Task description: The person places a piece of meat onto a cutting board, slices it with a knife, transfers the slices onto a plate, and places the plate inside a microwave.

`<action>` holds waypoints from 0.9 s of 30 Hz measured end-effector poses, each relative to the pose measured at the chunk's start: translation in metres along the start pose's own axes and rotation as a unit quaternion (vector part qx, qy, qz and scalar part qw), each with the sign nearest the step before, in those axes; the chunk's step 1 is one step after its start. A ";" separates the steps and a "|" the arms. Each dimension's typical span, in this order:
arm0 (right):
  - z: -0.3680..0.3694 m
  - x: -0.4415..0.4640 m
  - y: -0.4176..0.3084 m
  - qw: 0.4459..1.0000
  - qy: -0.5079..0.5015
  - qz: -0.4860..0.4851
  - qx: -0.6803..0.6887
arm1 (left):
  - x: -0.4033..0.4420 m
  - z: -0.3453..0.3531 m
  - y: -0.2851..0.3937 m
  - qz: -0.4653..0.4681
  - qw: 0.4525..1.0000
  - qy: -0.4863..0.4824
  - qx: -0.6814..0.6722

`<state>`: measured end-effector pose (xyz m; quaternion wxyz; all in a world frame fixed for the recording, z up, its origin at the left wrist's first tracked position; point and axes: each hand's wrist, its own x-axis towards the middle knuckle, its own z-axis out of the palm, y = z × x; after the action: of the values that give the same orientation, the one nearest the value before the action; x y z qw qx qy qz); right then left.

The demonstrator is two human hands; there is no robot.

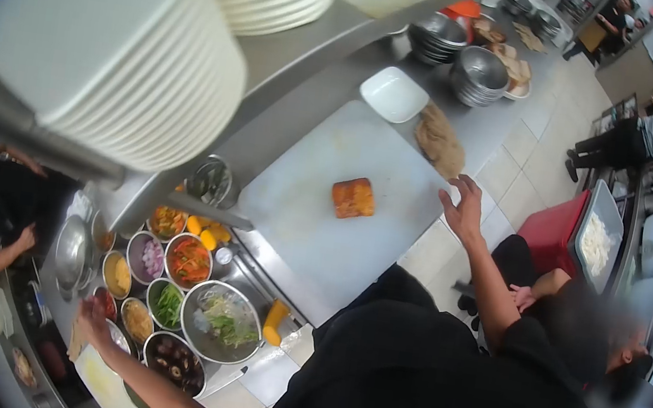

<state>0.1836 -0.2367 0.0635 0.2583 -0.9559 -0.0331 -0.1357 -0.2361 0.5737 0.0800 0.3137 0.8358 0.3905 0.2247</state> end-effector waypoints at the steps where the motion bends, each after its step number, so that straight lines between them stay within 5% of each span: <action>1: 0.003 0.009 0.009 1.000 0.005 -0.003 0.009 | -0.029 0.008 0.066 -0.153 0.917 0.098 -0.355; 2: 0.007 0.019 0.017 1.000 0.009 -0.006 0.019 | -0.073 0.018 0.158 -0.043 0.991 0.079 0.095; 4: 0.017 0.044 0.031 0.999 0.008 -0.016 0.029 | -0.113 0.009 0.174 -0.031 0.978 -0.025 -0.205; 6: 0.025 0.066 0.040 0.999 0.004 -0.029 0.040 | -0.179 0.030 0.264 -0.126 0.970 -0.009 -0.208; 9: 0.040 0.090 0.032 0.994 -0.013 -0.096 0.049 | -0.242 0.059 0.342 -0.188 0.967 -0.115 -0.127; 11: 0.041 0.095 0.020 0.988 -0.057 -0.123 -0.079 | -0.275 0.089 0.347 -0.161 0.974 -0.144 -0.073; 13: 0.038 0.103 0.024 0.986 -0.081 -0.134 -0.057 | -0.297 0.118 0.354 -0.165 0.964 -0.204 0.043; 15: 0.044 0.117 0.039 0.983 -0.103 -0.145 -0.038 | -0.318 0.148 0.368 -0.203 0.960 -0.173 0.088; 17: 0.060 0.139 0.057 0.994 -0.090 -0.035 -0.046 | -0.332 0.170 0.368 -0.199 0.962 -0.160 0.099; 23: 0.076 0.172 0.069 0.962 0.080 -0.258 -0.034 | -0.355 0.219 0.312 -0.133 0.984 0.000 0.118; 27: 0.059 0.174 0.094 0.977 0.004 -0.214 -0.006 | -0.334 0.232 0.343 -0.205 0.972 0.014 0.109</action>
<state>0.3776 -0.2895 0.0166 0.2174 -0.9277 -0.2352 -0.1918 -0.1145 0.0569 0.1135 0.2545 0.7638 0.5803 0.1227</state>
